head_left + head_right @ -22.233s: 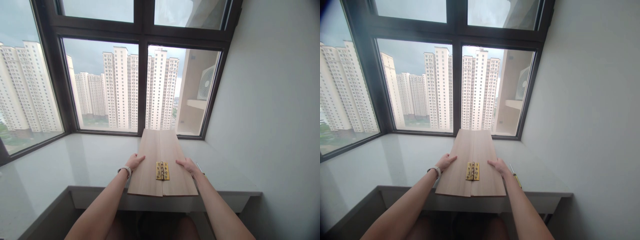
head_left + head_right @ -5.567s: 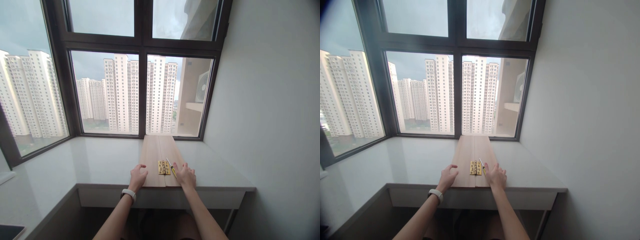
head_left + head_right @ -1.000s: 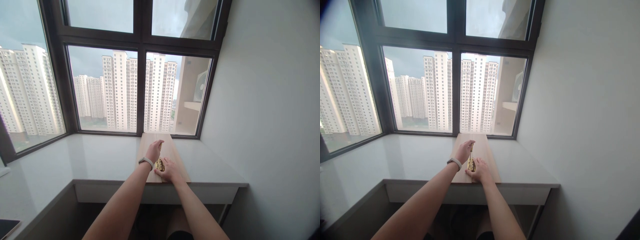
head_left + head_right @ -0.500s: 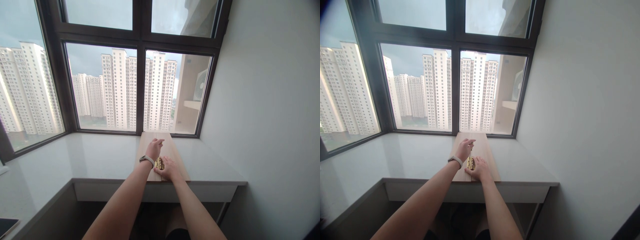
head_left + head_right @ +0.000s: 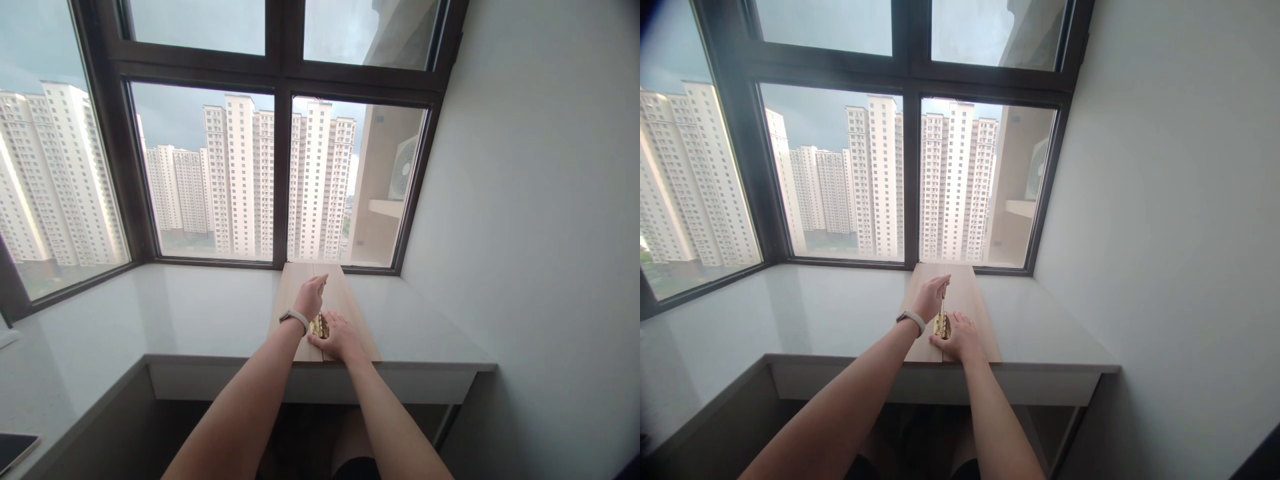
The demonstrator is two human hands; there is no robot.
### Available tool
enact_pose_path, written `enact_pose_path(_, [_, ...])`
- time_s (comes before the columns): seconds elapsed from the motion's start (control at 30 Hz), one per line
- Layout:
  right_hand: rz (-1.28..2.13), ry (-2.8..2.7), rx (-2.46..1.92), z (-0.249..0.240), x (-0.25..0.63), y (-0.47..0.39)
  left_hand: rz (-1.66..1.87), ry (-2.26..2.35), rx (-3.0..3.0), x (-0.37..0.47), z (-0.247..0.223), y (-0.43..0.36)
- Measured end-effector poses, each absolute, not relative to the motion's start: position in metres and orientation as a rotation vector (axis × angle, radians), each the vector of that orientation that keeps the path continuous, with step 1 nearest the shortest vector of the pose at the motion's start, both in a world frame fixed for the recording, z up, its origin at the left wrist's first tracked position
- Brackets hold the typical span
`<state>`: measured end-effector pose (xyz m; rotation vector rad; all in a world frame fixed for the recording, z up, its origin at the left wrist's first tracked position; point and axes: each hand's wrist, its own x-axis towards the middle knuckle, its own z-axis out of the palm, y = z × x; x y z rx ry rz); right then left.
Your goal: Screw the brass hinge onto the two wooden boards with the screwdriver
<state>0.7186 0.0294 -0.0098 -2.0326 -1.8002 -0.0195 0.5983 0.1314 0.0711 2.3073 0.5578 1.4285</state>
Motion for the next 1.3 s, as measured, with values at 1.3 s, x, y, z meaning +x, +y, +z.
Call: enact_pose_path(1.3, [-0.002,-1.8,-2.052,-0.011,0.721,0.031,1.461,0.533,2.343,0.59,0.072,0.125])
